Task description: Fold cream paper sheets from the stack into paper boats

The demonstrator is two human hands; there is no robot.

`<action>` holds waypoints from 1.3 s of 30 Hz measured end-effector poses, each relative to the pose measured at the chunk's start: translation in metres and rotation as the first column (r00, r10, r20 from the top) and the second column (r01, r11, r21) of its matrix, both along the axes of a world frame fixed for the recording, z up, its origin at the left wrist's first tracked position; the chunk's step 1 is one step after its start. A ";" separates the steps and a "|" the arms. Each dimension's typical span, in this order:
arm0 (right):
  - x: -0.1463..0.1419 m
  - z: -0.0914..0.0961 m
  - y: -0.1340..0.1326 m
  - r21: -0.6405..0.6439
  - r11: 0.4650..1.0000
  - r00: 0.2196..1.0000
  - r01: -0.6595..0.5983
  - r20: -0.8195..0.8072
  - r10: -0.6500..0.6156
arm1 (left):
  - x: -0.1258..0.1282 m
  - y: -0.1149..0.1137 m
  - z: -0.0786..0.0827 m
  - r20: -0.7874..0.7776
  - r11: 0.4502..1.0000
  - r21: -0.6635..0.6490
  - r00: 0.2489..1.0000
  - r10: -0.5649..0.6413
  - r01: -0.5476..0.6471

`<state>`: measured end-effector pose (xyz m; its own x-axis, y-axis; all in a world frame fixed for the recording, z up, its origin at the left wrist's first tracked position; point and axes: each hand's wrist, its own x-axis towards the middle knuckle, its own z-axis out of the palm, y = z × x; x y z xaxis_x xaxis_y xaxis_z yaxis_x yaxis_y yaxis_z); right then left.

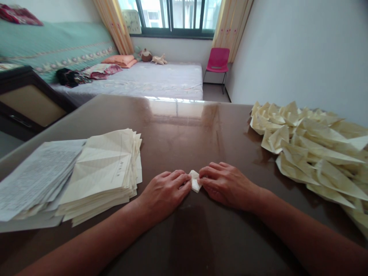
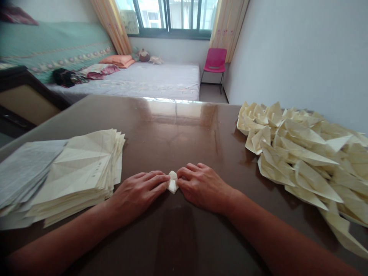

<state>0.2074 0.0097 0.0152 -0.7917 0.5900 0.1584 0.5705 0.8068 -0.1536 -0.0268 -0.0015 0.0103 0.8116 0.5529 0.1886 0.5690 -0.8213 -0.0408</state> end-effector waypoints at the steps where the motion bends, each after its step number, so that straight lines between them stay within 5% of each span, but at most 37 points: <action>1: 0.000 0.000 0.000 -0.004 1.000 1.000 -0.001 0.002 0.001 | 0.001 -0.002 0.001 -0.016 1.000 0.004 1.000 0.007 -0.007; 11: 0.004 -0.008 0.005 -0.194 0.981 0.976 0.024 -0.206 -0.065 | 0.001 -0.011 0.011 -0.131 0.999 0.017 0.991 -0.027 0.029; 19: -0.008 -0.007 -0.003 -0.013 0.992 0.991 0.127 0.039 -0.126 | 0.009 -0.019 0.002 -0.128 0.998 0.062 0.992 -0.014 0.022; 27: -0.003 -0.010 0.002 -0.053 0.994 0.995 0.097 0.034 -0.096 | 0.010 -0.021 0.005 -0.100 0.999 -0.024 0.995 -0.028 0.026; 39: -0.017 -0.005 -0.012 0.030 0.981 0.977 0.190 0.094 -0.192 | 0.020 -0.026 -0.005 -0.097 0.999 0.019 0.995 -0.032 0.034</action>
